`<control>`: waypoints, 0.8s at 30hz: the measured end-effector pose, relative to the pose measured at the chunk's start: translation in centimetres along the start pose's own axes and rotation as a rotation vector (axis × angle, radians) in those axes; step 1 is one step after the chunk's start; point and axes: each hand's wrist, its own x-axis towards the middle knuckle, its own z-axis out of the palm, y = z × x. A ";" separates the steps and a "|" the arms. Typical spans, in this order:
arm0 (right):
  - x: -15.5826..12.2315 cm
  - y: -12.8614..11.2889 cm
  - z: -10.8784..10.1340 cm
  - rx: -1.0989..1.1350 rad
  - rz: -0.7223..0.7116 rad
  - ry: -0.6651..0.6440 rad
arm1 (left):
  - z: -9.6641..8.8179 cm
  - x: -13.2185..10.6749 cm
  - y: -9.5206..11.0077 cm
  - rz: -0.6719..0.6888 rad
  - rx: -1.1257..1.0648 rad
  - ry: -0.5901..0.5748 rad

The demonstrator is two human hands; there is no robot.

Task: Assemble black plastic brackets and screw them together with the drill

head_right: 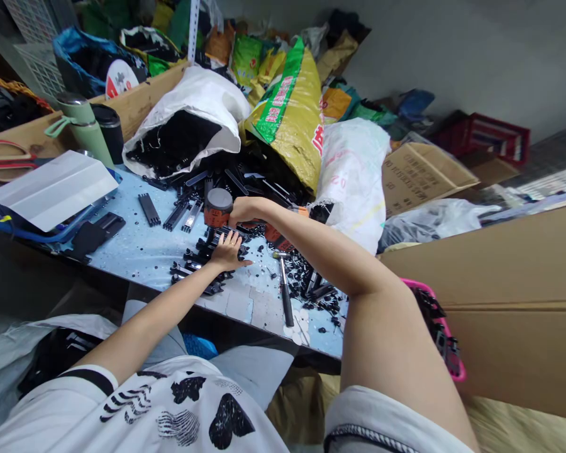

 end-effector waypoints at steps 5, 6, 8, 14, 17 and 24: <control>0.2 -0.9 1.2 -0.011 0.010 -0.002 | -0.5 -1.1 0.5 -0.035 0.022 -0.060; -0.1 -1.1 1.4 -0.007 0.000 0.012 | -0.7 -2.0 0.6 -0.046 0.023 -0.070; -0.9 -1.3 1.8 -0.002 -0.017 0.043 | -1.0 -4.3 0.7 -0.062 0.013 -0.090; -2.1 -2.7 3.0 0.007 -0.071 -0.012 | -1.7 -9.6 0.1 -0.025 0.026 -0.064; -2.0 -3.4 3.5 -0.022 -0.051 -0.007 | -2.0 -9.8 -0.2 0.008 0.032 -0.091; -5.1 -5.2 3.9 -0.015 -0.058 0.018 | -1.7 -10.2 -0.1 0.038 0.034 0.049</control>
